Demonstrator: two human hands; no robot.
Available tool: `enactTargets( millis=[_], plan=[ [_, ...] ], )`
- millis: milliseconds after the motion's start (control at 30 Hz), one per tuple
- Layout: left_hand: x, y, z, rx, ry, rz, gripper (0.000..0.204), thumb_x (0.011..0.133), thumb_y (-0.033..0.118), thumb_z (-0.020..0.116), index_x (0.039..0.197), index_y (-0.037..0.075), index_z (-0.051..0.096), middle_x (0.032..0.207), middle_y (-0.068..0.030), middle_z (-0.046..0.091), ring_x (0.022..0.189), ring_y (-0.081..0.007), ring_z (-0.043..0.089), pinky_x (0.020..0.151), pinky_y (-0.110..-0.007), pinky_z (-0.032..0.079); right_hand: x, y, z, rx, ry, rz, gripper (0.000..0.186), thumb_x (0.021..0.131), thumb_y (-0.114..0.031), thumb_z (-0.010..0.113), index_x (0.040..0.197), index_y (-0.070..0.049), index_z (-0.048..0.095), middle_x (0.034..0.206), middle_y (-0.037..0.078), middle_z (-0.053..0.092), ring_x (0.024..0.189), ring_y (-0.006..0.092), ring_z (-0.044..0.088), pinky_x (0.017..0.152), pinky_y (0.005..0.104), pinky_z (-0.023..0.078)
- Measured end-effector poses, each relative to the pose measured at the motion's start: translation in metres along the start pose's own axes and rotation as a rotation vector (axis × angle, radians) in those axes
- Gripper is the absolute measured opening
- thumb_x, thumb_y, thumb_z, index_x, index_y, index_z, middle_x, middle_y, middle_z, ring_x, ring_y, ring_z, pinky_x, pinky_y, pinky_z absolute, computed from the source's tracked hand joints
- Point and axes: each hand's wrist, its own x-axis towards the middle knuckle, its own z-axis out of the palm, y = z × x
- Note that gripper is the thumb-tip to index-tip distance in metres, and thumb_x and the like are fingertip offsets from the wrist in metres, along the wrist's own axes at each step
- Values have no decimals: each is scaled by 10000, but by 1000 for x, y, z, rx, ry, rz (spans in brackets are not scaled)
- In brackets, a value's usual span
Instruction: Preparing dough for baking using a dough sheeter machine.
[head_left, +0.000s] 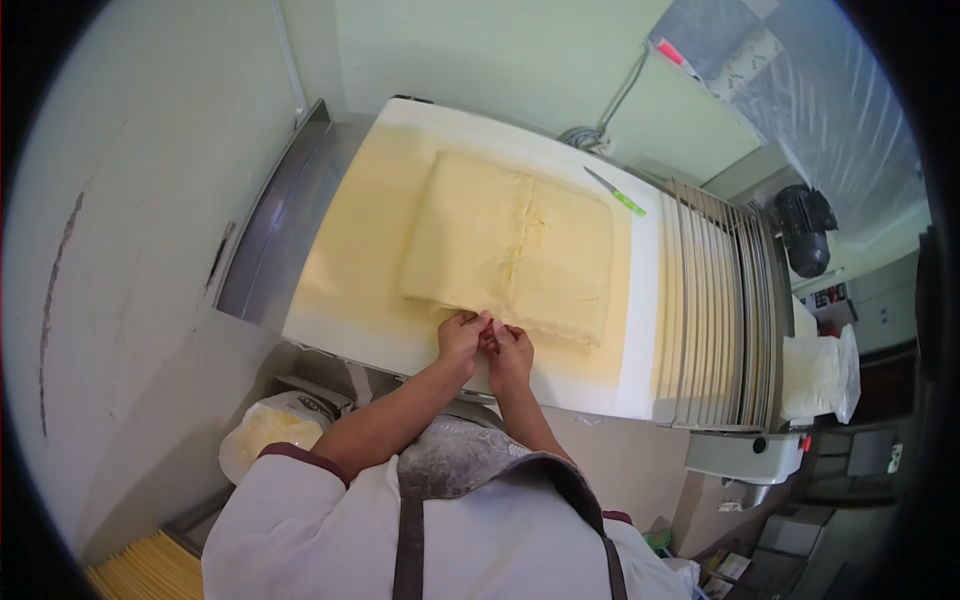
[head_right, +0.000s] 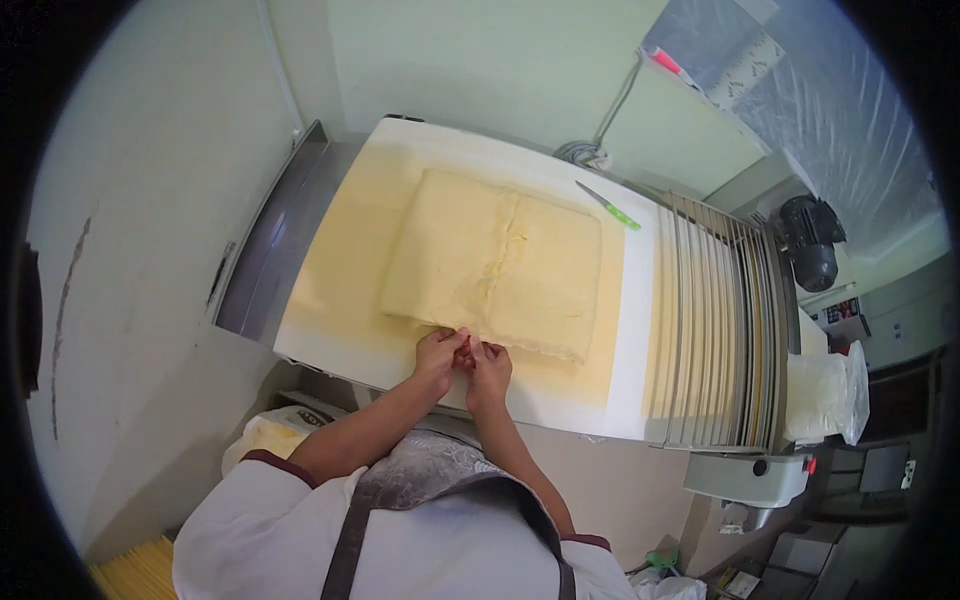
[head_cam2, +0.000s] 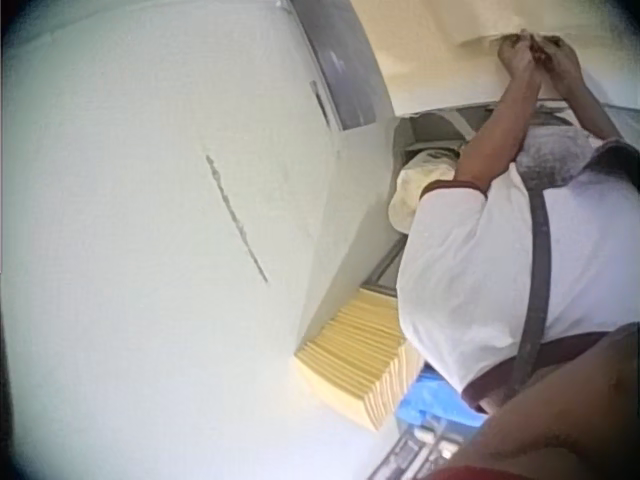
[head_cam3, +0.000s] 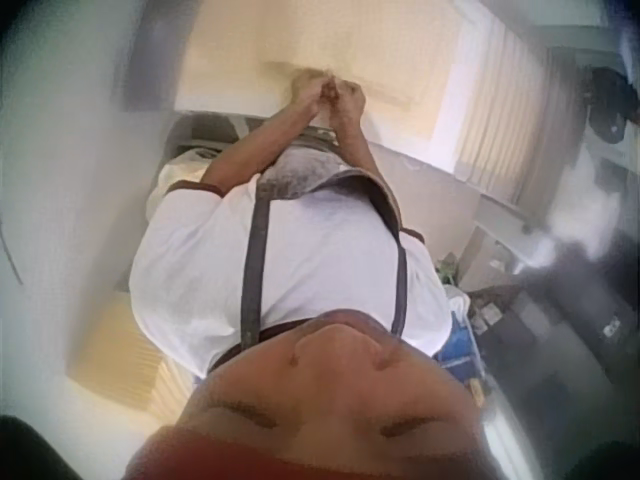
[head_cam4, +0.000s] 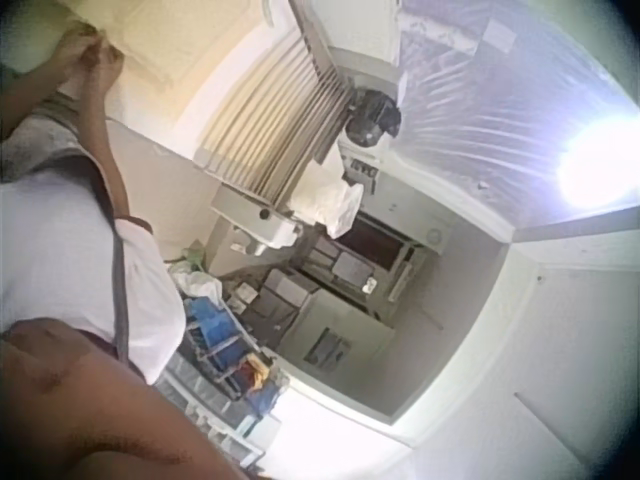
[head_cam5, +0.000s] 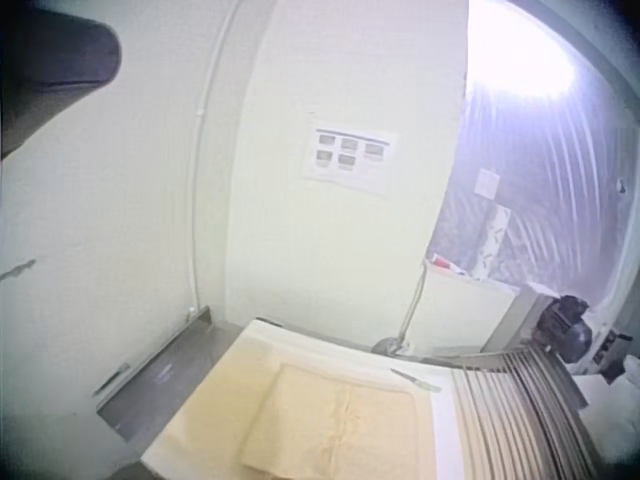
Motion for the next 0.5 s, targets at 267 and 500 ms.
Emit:
enactTargets(
  millis=[267,500],
  plan=[
    [-3,22,-12,-152,-38,-104,182,886,150,668,963,4,591,894,-84,638,791,-163,632,727,-272,536,-5,-9,14,-54,111,-22,183,869,-82,672,1020,-38,578,846,37,621,610,110,544,540,240,465],
    [-17,33,-11,-53,-68,-84,176,891,143,658,971,-3,602,912,-88,638,837,-169,632,769,-284,538,14,1,2,-91,-99,113,168,888,-150,660,996,-64,565,867,27,613,570,102,521,560,260,488]
  ],
)
